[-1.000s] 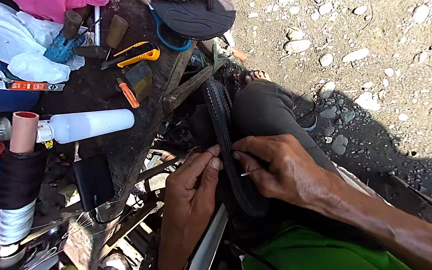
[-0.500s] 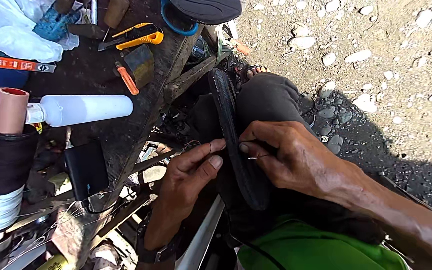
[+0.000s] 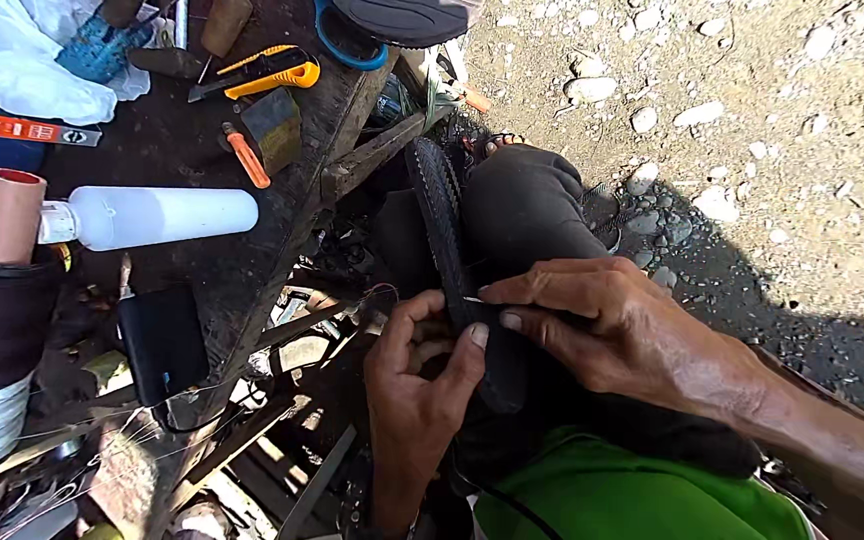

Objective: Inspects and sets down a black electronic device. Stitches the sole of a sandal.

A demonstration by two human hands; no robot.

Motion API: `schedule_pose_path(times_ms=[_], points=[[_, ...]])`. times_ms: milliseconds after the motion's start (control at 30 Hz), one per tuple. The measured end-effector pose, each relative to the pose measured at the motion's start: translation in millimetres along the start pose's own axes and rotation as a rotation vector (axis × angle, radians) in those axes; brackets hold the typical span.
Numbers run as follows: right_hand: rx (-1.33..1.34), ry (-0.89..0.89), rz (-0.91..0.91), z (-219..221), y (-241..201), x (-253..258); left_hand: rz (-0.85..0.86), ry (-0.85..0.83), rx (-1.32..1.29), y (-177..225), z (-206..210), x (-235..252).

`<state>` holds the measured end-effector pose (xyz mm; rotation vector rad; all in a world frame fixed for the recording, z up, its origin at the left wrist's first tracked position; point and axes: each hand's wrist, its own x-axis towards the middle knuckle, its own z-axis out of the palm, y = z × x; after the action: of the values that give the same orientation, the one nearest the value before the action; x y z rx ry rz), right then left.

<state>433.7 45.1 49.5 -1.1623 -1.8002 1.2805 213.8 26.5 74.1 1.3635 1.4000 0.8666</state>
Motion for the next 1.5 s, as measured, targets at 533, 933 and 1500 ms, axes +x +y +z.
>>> schedule_pose_path(times_ms=[533, 933, 1500], points=[[-0.067, -0.005, -0.006, 1, 0, 9, 0.027, 0.028, -0.085, -7, -2, 0], [-0.190, -0.438, 0.138, -44, -21, 58, 0.152, 0.112, -0.003, -16, 13, 4], [-0.430, -0.235, -0.078, -27, -17, 43, -0.358, -0.140, -0.447, -8, -27, 34]])
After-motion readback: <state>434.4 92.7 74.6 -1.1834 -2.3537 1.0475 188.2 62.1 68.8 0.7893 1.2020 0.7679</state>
